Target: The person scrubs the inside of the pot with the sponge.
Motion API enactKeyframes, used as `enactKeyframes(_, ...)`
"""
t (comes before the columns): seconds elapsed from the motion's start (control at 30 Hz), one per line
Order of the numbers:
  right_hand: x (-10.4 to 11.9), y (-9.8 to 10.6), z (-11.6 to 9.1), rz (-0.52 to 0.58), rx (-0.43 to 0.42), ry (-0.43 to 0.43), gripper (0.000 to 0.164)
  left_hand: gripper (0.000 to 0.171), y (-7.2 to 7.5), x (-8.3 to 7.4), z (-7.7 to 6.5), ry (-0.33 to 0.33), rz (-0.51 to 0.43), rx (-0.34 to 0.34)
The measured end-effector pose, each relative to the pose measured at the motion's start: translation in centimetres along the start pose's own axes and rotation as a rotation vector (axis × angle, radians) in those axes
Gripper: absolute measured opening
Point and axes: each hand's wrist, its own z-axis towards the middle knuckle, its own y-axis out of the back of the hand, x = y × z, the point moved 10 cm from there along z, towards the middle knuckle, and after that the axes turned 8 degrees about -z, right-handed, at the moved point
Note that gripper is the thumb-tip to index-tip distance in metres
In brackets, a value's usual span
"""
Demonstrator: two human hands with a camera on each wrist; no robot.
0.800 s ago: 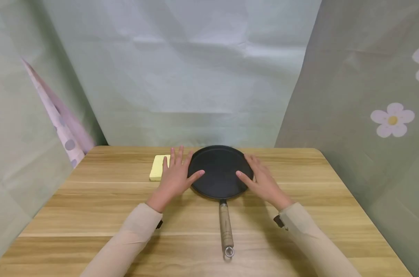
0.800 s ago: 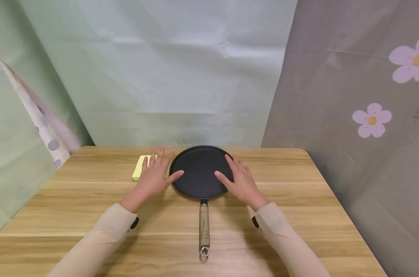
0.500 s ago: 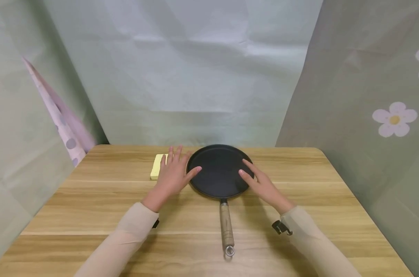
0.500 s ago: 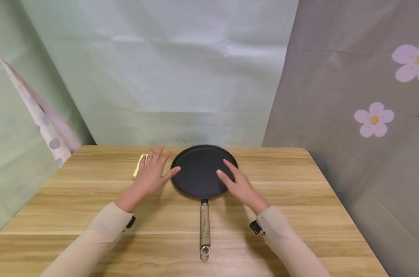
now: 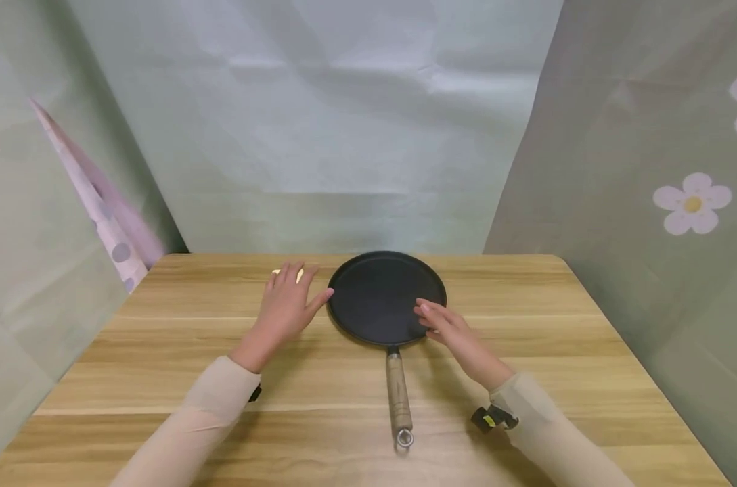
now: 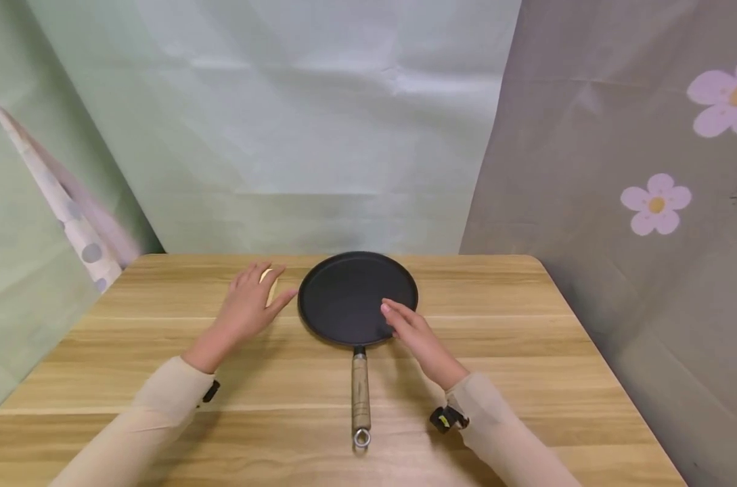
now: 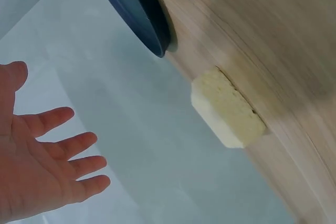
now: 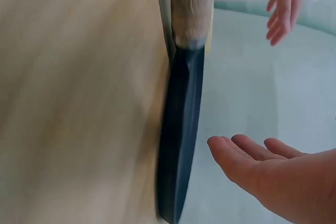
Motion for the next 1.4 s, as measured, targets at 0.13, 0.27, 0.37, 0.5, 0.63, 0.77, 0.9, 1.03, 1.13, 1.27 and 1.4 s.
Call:
enactKeyframes(0.13, -0.4, -1.1, -0.3, 0.056, 0.015, -0.033, 0.067, 0.059, 0.3, 0.7, -0.2, -0.009, 0.009, -0.019)
enactKeyframes(0.27, -0.8, -1.7, -0.6, 0.114, 0.003, -0.057, 0.066, 0.058, 0.5, 1.6, -0.4, 0.002, 0.009, -0.02)
enactKeyframes(0.37, -1.3, -2.3, -0.8, 0.149, -0.011, -0.083, 0.065, 0.058, 0.6, 2.2, -0.6, 0.011, 0.005, -0.018)
enactKeyframes(0.5, -1.9, -2.9, -1.3, 0.166, -0.034, -0.124, 0.066, 0.058, 0.8, 2.6, -0.7, 0.021, 0.007, -0.018)
enactKeyframes(0.63, -2.5, -3.3, -1.8, 0.172, -0.068, -0.152, 0.066, 0.058, 0.7, 3.2, -0.9, 0.031, 0.015, -0.011)
enactKeyframes(0.77, -3.0, -3.7, -2.4, 0.187, -0.092, -0.188, 0.068, 0.059, 0.6, 3.9, -1.1, 0.044, 0.017, -0.009)
enactKeyframes(0.9, -3.5, -4.0, -2.9, 0.22, -0.085, -0.22, 0.07, 0.059, 0.5, 4.4, -1.1, 0.051, 0.01, -0.011)
enactKeyframes(1.03, -3.9, -4.5, -3.4, 0.237, -0.059, -0.231, 0.065, 0.058, 0.4, 5.0, -1.0, 0.066, -0.007, -0.006)
enactKeyframes(1.13, -3.8, -4.8, -3.5, 0.23, -0.031, -0.214, 0.059, 0.058, 0.1, 5.6, -0.9, 0.083, -0.019, 0.006)
enactKeyframes(1.27, -3.6, -5.4, -3.7, 0.228, 0.017, -0.182, 0.059, 0.058, -0.5, 6.7, -0.4, 0.106, -0.034, 0.032)
enactKeyframes(1.4, -3.5, -5.8, -3.8, 0.215, 0.023, -0.176, 0.06, 0.059, -1.2, 7.9, 0.3, 0.13, -0.065, 0.066)
